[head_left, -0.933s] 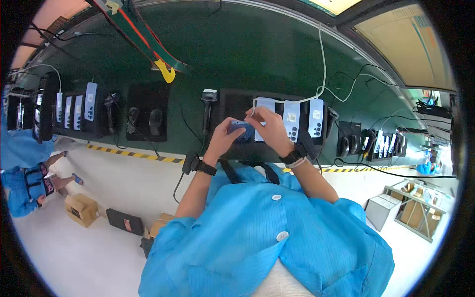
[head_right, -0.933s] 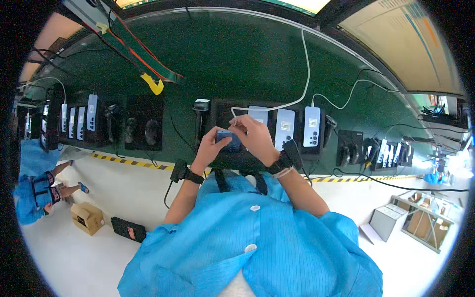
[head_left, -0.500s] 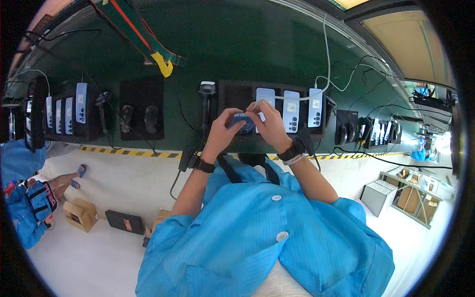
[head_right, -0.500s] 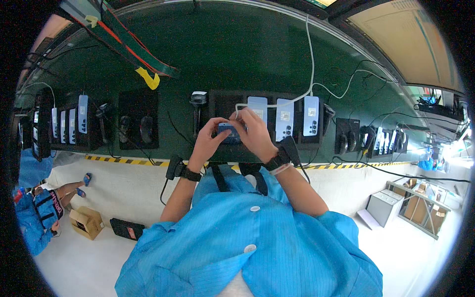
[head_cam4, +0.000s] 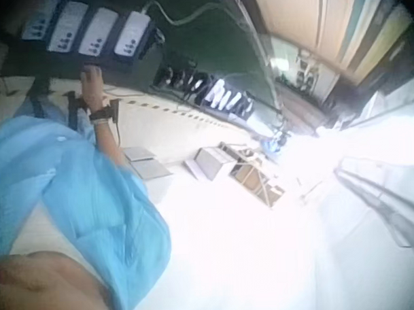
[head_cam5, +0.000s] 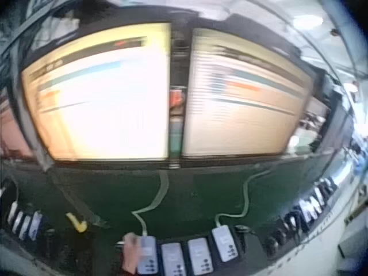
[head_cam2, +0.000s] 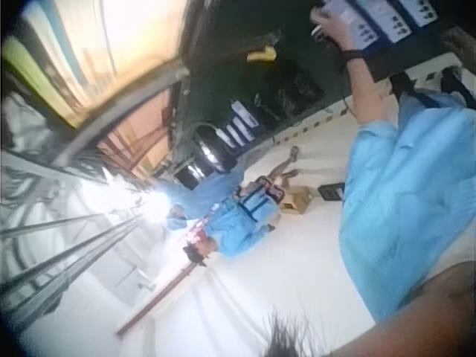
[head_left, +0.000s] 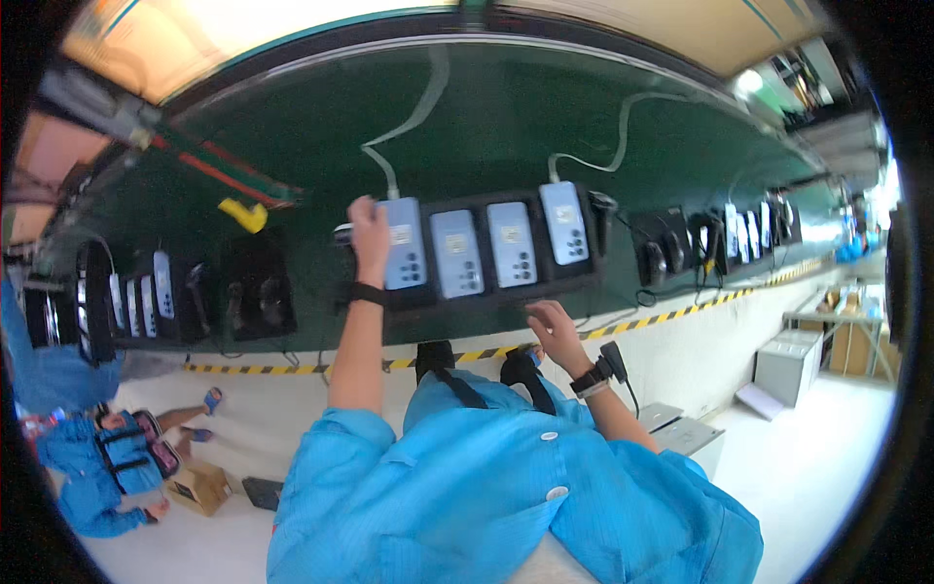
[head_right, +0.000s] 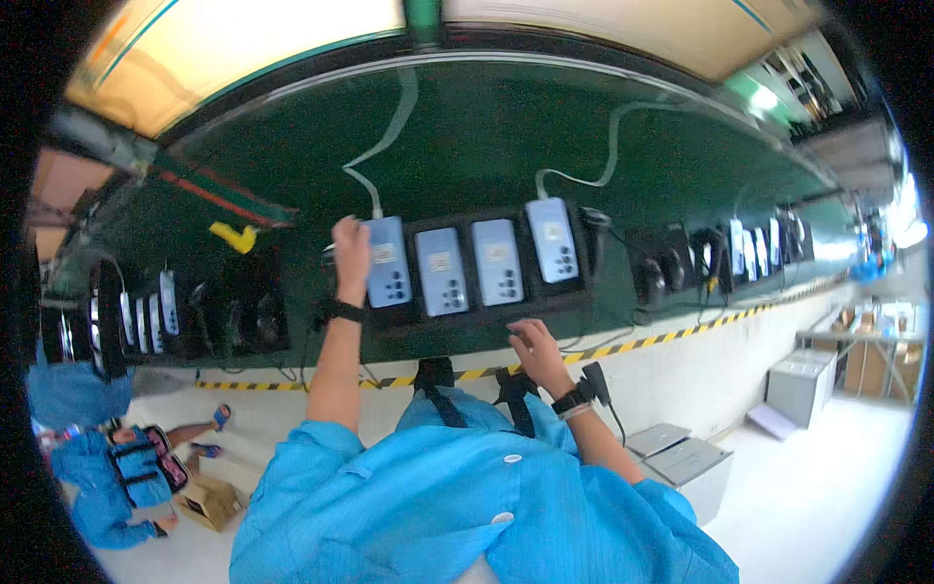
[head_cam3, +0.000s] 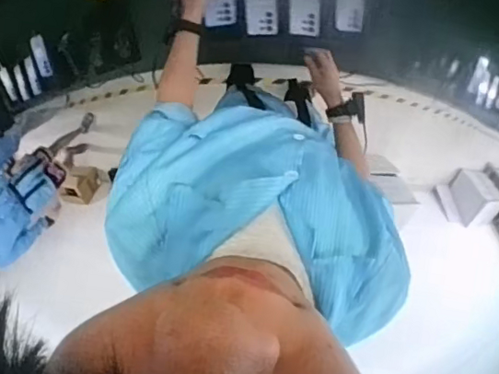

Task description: Scanning smartphone barcodes and connecting them to charging cables on a production line.

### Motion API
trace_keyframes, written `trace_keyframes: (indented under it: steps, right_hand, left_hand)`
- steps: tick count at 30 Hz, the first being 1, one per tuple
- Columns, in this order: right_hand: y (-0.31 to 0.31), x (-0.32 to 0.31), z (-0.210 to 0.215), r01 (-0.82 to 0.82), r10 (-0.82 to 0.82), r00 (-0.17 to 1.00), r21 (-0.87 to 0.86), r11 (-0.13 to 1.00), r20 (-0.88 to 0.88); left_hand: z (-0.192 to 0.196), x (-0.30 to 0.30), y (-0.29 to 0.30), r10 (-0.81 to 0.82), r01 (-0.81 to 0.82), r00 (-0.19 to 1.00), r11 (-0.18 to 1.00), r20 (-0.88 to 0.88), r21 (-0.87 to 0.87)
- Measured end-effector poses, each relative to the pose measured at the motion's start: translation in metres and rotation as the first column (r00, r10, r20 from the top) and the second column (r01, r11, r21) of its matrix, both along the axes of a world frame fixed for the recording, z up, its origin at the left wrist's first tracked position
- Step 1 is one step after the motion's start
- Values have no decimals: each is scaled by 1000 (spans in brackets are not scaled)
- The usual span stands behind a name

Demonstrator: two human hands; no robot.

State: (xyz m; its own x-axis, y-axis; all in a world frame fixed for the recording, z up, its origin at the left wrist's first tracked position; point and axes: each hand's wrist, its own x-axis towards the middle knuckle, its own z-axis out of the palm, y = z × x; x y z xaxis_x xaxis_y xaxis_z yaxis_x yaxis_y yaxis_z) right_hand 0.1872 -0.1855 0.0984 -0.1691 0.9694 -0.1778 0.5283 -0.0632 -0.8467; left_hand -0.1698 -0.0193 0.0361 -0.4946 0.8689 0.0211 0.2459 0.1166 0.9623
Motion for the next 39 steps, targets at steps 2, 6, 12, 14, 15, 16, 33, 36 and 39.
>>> trace_keyframes:
  steps: [2, 6, 12, 14, 15, 16, 33, 36, 39]
  right_hand:
    - [-39, 57, -11, 132, -134, 991, -94, 987, -10]
    - [-114, 185, -26, 298, -287, 954, -179, 938, 85]
    - [-216, 351, -34, 694, -695, 714, -222, 685, 84]
    - [-229, 392, -40, 734, -743, 664, -263, 626, 84]
    - [-229, 407, -44, 721, -731, 680, -242, 649, 64]
    - [-227, 426, -47, 731, -744, 661, -307, 609, 97]
    - [-76, 743, -61, 632, -668, 742, -391, 669, 55]
    - [-13, 834, -44, 689, -686, 720, -232, 687, 106]
    - [82, 918, -28, 645, -638, 763, -202, 737, 105]
  left_hand:
    - [6, 17, -7, 142, -102, 848, 989, -511, 105]
    - [37, 124, -69, -128, 131, 989, 991, -80, 25]
    - [78, 426, -195, -708, 696, 703, 704, 67, 141]
    - [98, 500, -205, -915, 912, 378, 394, 141, 113]
    - [108, 532, -202, -961, 957, 276, 278, 33, 79]
    - [116, 560, -196, -978, 974, 200, 205, 57, 92]
    - [81, 922, -19, -793, 962, 215, 272, 569, 15]
    - [98, 951, 2, -766, 951, 230, 308, 600, 28]
    - [106, 960, 12, -733, 923, 311, 384, 605, -10]
